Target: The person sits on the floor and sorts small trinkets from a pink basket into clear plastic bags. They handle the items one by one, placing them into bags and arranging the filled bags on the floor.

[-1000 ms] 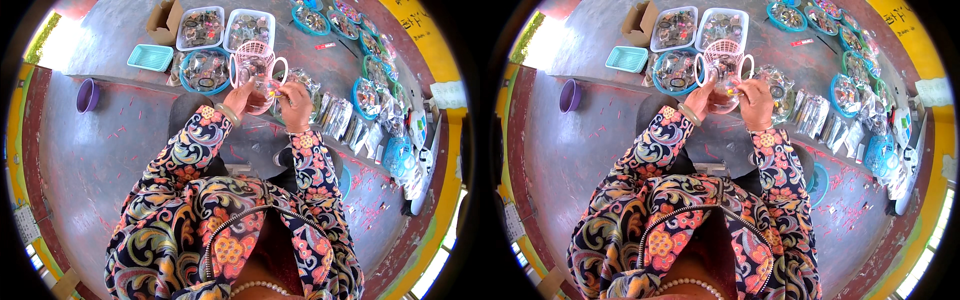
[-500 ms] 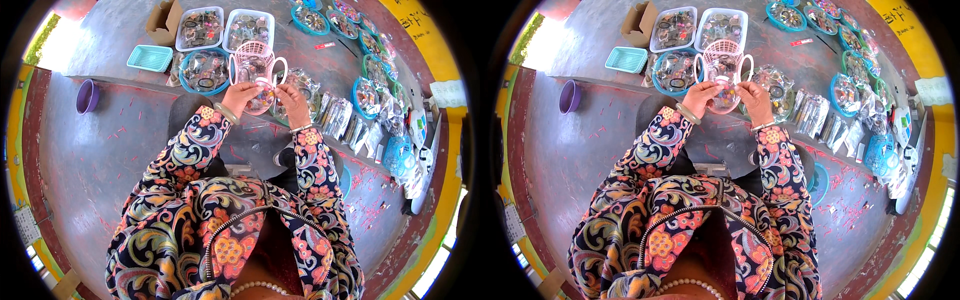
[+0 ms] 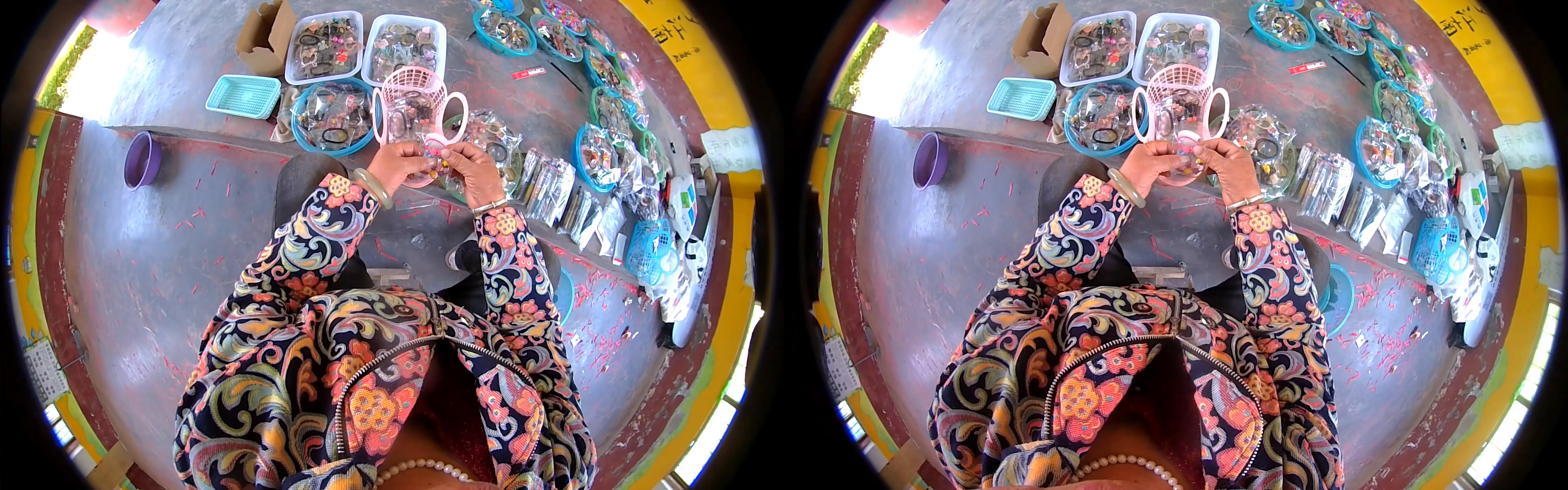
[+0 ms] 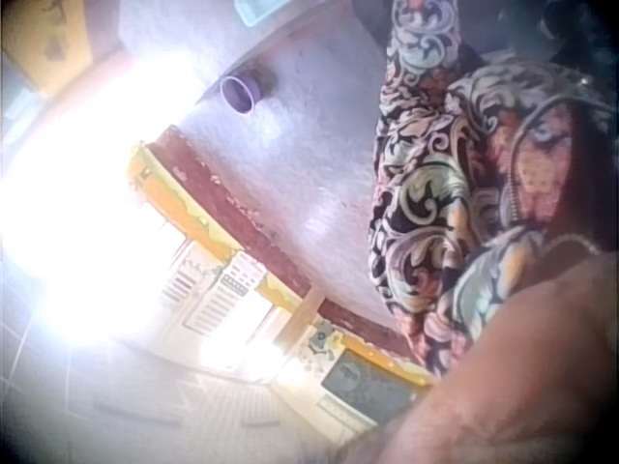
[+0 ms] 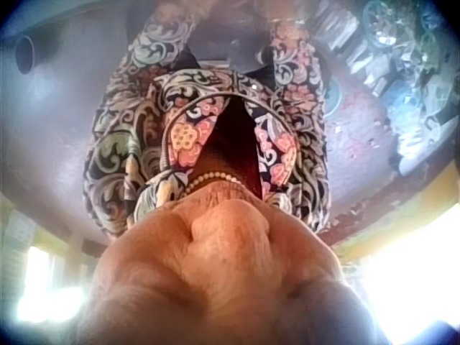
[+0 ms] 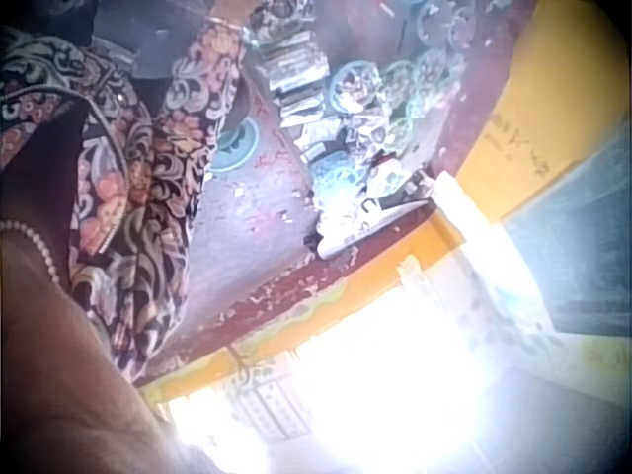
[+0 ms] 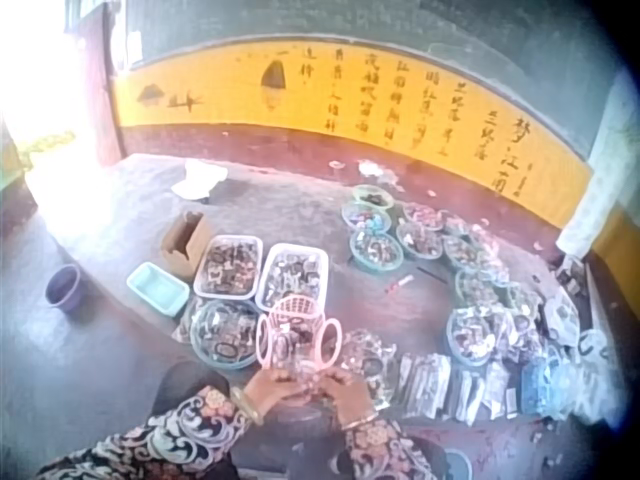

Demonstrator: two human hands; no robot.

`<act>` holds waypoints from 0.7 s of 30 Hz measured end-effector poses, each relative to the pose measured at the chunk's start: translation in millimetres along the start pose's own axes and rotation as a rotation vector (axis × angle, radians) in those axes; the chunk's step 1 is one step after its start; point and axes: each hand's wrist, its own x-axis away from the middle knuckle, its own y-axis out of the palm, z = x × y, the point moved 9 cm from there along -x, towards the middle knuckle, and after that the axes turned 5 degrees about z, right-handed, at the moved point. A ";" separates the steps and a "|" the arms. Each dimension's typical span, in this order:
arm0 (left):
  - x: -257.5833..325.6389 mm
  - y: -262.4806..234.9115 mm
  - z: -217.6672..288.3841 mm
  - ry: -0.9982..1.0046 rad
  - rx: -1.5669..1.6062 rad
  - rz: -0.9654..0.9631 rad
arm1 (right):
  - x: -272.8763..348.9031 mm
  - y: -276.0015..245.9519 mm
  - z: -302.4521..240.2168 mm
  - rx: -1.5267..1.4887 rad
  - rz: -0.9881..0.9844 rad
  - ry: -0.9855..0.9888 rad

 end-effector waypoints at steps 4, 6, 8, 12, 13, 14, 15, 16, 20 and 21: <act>-6.9 0.7 -13.8 -0.066 0.038 -0.038 | 7.2 5.1 -2.4 0.037 -0.018 0.074; -6.4 4.7 -17.1 -0.112 0.052 -0.064 | 6.4 3.5 -1.2 0.043 -0.034 0.055; -4.8 5.4 -18.6 -0.139 0.054 -0.083 | 4.5 3.0 0.9 0.048 -0.038 0.042; -4.3 -3.3 -22.7 -0.150 0.013 -0.024 | -1.9 2.4 7.0 0.059 -0.017 0.012; -5.7 -3.0 -23.2 -0.160 -0.005 -0.024 | -2.1 0.5 6.4 0.066 -0.006 -0.002; -6.4 -2.8 -24.1 -0.171 -0.023 -0.023 | -1.4 -1.1 7.2 0.074 -0.017 0.010; -5.5 -2.0 -21.2 -0.162 0.021 -0.015 | 1.3 0.9 3.2 0.083 -0.030 0.022; -4.3 -1.3 -18.3 -0.153 0.066 -0.007 | 3.0 2.3 1.5 0.091 -0.044 0.034; -2.4 -3.8 -18.3 -0.165 0.084 0.014 | 0.9 3.8 4.8 0.025 -0.085 0.032; -3.7 -4.3 -20.4 -0.173 0.104 0.015 | 0.2 3.2 6.5 0.012 -0.088 0.030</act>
